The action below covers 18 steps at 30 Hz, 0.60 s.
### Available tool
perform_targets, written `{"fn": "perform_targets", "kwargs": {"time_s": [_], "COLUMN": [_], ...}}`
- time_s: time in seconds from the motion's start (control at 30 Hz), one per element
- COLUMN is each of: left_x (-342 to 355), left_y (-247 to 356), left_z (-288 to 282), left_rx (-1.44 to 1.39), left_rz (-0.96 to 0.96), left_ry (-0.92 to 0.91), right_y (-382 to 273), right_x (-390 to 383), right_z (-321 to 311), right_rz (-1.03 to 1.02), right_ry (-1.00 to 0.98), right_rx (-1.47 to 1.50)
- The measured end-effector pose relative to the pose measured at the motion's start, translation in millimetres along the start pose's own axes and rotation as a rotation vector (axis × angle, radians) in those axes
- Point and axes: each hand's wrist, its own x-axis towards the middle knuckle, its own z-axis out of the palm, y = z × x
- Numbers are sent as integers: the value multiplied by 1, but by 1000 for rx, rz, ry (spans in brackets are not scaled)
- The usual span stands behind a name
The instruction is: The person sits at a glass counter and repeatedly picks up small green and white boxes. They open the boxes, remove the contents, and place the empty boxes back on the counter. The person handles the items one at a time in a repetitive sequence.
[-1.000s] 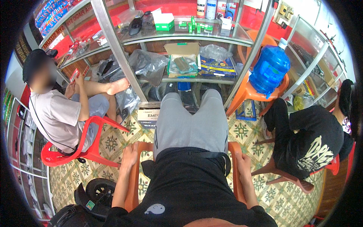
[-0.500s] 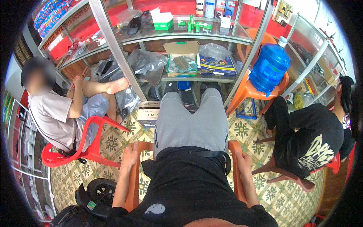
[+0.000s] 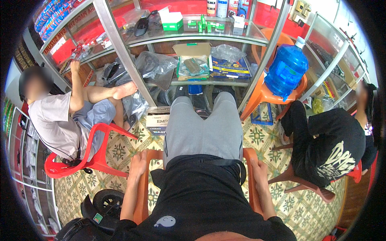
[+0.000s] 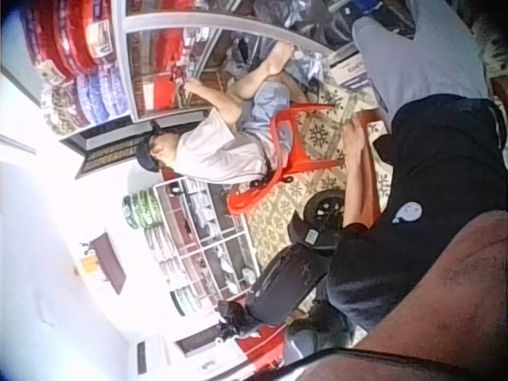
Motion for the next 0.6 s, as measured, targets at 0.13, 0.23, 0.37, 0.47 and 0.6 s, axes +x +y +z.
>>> {"fn": "perform_targets", "kwargs": {"time_s": [0.13,0.23,0.37,0.47,0.6], "left_x": [0,0,-1,-1,-2], "left_y": [3,2,6,7,5], "left_z": [-1,0,-1,-3,-1], "left_rx": [9,-4,-20,10,14], "left_rz": [-10,-8,-22,-37,-5], "left_ry": [-6,-4,-22,-26,-7], "right_y": [-1,11,13,-10,-17], "right_x": [-1,6,7,-6,-9], "right_z": [1,1,-1,1,2], "right_rz": [-44,-94,-82,-64,-54], "right_ry": [10,16,22,37,58], "right_rx": [-8,-10,-37,-79,-115]}}
